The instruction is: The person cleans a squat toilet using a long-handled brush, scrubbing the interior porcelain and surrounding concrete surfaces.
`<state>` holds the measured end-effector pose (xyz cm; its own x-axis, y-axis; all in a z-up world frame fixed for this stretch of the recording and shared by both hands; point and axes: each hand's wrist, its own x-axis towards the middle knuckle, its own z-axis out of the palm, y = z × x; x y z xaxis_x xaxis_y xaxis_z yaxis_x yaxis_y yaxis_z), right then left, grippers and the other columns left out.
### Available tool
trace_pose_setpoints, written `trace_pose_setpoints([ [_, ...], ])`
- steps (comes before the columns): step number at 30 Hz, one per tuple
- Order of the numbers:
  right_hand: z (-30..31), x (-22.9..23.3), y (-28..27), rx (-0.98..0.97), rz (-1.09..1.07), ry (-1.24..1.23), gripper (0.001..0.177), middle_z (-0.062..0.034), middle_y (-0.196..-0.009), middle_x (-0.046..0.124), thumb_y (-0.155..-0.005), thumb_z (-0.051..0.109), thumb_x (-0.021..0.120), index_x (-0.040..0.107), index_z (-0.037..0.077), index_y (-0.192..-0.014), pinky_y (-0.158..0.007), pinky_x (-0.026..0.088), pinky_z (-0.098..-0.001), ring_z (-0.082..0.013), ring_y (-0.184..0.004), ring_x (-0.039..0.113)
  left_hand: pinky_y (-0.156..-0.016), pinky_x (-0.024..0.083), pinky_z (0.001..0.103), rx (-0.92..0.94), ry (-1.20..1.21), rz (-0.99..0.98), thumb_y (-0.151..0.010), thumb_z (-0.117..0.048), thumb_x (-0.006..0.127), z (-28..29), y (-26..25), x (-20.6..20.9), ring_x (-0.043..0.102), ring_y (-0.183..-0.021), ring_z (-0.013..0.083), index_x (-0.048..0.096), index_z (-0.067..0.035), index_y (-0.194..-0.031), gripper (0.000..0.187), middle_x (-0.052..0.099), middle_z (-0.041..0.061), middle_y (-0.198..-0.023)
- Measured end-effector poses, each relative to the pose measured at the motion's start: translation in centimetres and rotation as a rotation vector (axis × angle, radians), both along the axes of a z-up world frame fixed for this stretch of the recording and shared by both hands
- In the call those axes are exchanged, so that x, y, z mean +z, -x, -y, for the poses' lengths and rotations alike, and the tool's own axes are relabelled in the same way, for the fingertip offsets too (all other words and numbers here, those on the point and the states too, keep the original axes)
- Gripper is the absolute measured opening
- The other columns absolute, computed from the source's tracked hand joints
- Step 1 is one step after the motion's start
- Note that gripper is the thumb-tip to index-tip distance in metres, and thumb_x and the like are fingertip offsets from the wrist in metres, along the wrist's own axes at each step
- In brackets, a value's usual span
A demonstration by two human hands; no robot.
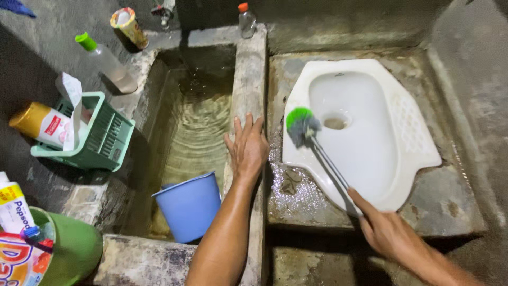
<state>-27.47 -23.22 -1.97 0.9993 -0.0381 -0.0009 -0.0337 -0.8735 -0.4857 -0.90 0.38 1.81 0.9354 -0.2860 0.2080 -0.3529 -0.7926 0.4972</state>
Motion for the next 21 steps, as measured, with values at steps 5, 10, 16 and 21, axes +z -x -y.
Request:
trace_pose_setpoints([
  [5,-0.4,-0.2,-1.0,-0.088,-0.191,0.012,0.071,-0.0087,-0.05,0.068,-0.092,0.011,0.059,0.038,0.018,-0.16,-0.039,0.059,-0.0345,-0.0194,-0.039,0.067,-0.114,0.013,0.075,-0.004,-0.035,0.004,-0.095,-0.016,0.054,0.1,0.0,0.2,0.027,-0.149,0.0453,0.056,-0.014,-0.142,0.047,0.041,0.017,-0.158],
  [10,0.6,-1.1,-12.4,-0.153,-0.079,-0.027,0.071,-0.0063,-0.049,0.061,-0.09,0.002,0.047,0.037,0.012,-0.16,-0.032,0.046,-0.0303,-0.015,-0.031,0.053,-0.116,0.014,0.074,-0.002,-0.052,-0.013,-0.095,-0.017,0.054,0.2,0.1,0.7,0.026,-0.15,0.0433,0.057,-0.016,-0.141,0.046,0.041,0.015,-0.159],
  [16,-0.5,0.9,-14.5,-0.165,-0.135,-0.11,0.066,-0.0064,-0.05,0.061,-0.093,0.004,0.045,0.035,0.01,-0.158,-0.027,0.047,-0.0302,-0.0171,-0.031,0.051,-0.116,0.012,0.073,-0.007,-0.038,-0.026,-0.094,-0.014,0.053,0.1,0.0,0.5,0.024,-0.151,0.0422,0.056,-0.016,-0.142,0.048,0.039,0.015,-0.16],
  [21,-1.9,2.4,-9.7,-0.167,-0.324,0.055,0.067,-0.008,-0.049,0.065,-0.099,0.018,0.053,0.036,0.023,-0.163,-0.031,0.046,-0.0311,-0.0167,-0.033,0.052,-0.117,0.012,0.073,0.003,-0.006,-0.009,-0.093,-0.014,0.055,0.1,-0.1,-0.4,0.026,-0.151,0.0434,0.056,-0.014,-0.143,0.049,0.04,0.016,-0.159],
])
